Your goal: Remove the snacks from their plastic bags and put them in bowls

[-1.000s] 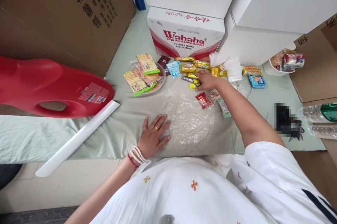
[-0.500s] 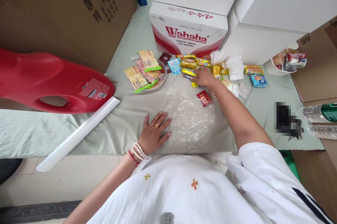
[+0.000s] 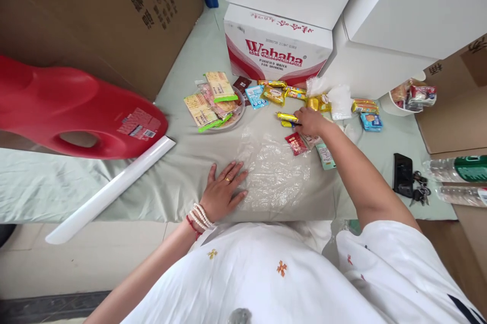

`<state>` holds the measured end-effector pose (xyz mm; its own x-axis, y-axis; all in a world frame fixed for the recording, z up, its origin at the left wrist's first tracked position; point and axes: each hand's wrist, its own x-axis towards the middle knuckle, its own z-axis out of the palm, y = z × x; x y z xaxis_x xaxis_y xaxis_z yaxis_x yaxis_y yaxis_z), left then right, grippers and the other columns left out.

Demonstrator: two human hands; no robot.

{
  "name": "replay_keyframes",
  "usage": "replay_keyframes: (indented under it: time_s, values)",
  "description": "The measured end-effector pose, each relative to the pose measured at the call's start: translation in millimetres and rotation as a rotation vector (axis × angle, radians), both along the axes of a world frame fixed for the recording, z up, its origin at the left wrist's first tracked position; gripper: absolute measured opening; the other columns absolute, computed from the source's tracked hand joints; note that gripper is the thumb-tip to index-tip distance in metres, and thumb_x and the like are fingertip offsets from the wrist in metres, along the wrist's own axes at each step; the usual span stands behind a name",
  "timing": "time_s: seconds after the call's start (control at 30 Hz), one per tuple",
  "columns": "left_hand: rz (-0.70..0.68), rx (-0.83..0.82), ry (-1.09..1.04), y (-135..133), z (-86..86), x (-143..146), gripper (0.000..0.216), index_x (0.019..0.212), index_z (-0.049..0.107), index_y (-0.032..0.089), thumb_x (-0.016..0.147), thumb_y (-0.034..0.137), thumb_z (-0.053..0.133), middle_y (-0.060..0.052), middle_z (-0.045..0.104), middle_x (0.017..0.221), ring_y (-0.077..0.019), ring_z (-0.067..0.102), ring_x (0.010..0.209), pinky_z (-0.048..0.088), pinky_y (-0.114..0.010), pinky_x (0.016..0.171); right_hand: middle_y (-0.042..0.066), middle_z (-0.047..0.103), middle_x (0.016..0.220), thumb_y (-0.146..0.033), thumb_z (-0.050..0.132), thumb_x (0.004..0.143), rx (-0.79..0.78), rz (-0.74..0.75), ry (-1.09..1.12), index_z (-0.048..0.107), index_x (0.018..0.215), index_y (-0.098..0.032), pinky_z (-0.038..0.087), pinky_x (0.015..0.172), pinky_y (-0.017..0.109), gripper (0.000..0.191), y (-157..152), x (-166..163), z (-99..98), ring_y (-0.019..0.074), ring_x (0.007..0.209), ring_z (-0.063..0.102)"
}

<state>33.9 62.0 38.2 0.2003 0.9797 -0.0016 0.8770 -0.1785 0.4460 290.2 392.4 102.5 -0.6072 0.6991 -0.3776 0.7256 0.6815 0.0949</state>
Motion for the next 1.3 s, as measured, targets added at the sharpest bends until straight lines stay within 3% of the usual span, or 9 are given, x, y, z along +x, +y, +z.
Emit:
replay_keyframes:
  time_s: [0.23, 0.4, 0.63, 0.8, 0.9, 1.0, 1.07, 1.17, 1.3]
  values:
    - [0.032, 0.045, 0.002, -7, -3.2, 5, 0.070, 0.161, 0.037, 0.019, 0.099, 0.046, 0.053, -0.017, 0.041, 0.165, -0.0351, 0.039, 0.153, -0.001, -0.067, 0.128, 0.019, 0.067, 0.120, -0.033, 0.055, 0.096, 0.103, -0.075, 0.028, 0.062, 0.123, -0.011, 0.041, 0.085, 0.035, 0.036, -30, 7, -10.3, 0.0321, 0.107, 0.061]
    - [0.067, 0.073, 0.023, -13, -4.3, 11, 0.063, 0.156, 0.046, 0.019, 0.098, 0.043, 0.054, -0.017, 0.042, 0.164, -0.0368, 0.039, 0.152, 0.000, -0.069, 0.127, 0.020, 0.065, 0.123, -0.042, 0.058, 0.094, 0.070, -0.063, 0.052, 0.063, 0.129, -0.012, 0.041, 0.084, 0.036, 0.046, -33, 14, -10.2, 0.0337, 0.109, 0.059]
    - [0.051, 0.060, 0.023, -16, -5.7, 10, 0.060, 0.154, 0.049, 0.019, 0.100, 0.045, 0.051, -0.016, 0.042, 0.164, -0.0353, 0.038, 0.153, 0.002, -0.069, 0.128, 0.019, 0.064, 0.126, -0.032, 0.058, 0.089, 0.104, -0.154, 0.092, 0.063, 0.134, -0.017, 0.041, 0.091, 0.041, 0.048, -27, 16, -27.0, 0.0366, 0.117, 0.053]
    - [0.078, 0.054, 0.018, -18, -5.7, 11, 0.067, 0.159, 0.041, 0.018, 0.099, 0.044, 0.052, -0.017, 0.042, 0.164, -0.0352, 0.039, 0.153, 0.002, -0.067, 0.128, 0.020, 0.068, 0.117, -0.031, 0.055, 0.089, 0.174, -0.200, 0.123, 0.068, 0.120, -0.013, 0.042, 0.088, 0.043, 0.038, -33, 14, -5.2, 0.0368, 0.110, 0.053]
    - [0.080, 0.041, 0.009, -18, -5.7, 12, 0.069, 0.160, 0.039, 0.016, 0.099, 0.045, 0.051, -0.017, 0.040, 0.165, -0.0338, 0.038, 0.154, 0.000, -0.064, 0.129, 0.018, 0.069, 0.111, -0.032, 0.053, 0.089, 0.175, -0.203, 0.274, 0.067, 0.120, -0.012, 0.043, 0.085, 0.041, 0.039, -63, 11, 18.9, 0.0342, 0.103, 0.055]
    - [0.081, 0.042, 0.005, -17, -6.1, 12, 0.069, 0.160, 0.037, 0.016, 0.099, 0.044, 0.051, -0.016, 0.039, 0.166, -0.0331, 0.036, 0.155, -0.003, -0.063, 0.130, 0.016, 0.069, 0.107, -0.029, 0.054, 0.088, -0.002, -0.090, 0.346, 0.067, 0.118, -0.012, 0.043, 0.087, 0.039, 0.037, -118, -2, 30.3, 0.0311, 0.100, 0.056]
    - [0.083, 0.045, 0.004, -17, -6.6, 12, 0.070, 0.161, 0.035, 0.016, 0.099, 0.043, 0.052, -0.017, 0.040, 0.165, -0.0330, 0.036, 0.155, -0.004, -0.063, 0.129, 0.016, 0.068, 0.109, -0.027, 0.057, 0.087, -0.064, -0.047, 0.305, 0.067, 0.115, -0.012, 0.042, 0.091, 0.041, 0.033, -158, -16, 24.9, 0.0319, 0.104, 0.055]
    - [0.081, 0.049, -0.002, -17, -6.5, 10, 0.071, 0.162, 0.032, 0.016, 0.099, 0.042, 0.052, -0.018, 0.041, 0.165, -0.0331, 0.038, 0.154, -0.002, -0.063, 0.129, 0.020, 0.066, 0.115, -0.021, 0.058, 0.088, 0.009, -0.106, 0.216, 0.066, 0.115, -0.013, 0.041, 0.094, 0.047, 0.030, -199, -36, 3.9, 0.0365, 0.111, 0.052]
    - [0.038, 0.065, -0.030, -22, -3.0, -1, 0.068, 0.162, 0.032, 0.020, 0.099, 0.039, 0.050, -0.019, 0.041, 0.165, -0.0326, 0.041, 0.152, 0.005, -0.064, 0.128, 0.021, 0.057, 0.140, -0.025, 0.062, 0.090, -0.067, -0.078, 0.268, 0.053, 0.144, -0.019, 0.040, 0.102, 0.055, 0.056, -215, -26, -15.5, 0.0394, 0.126, 0.047]
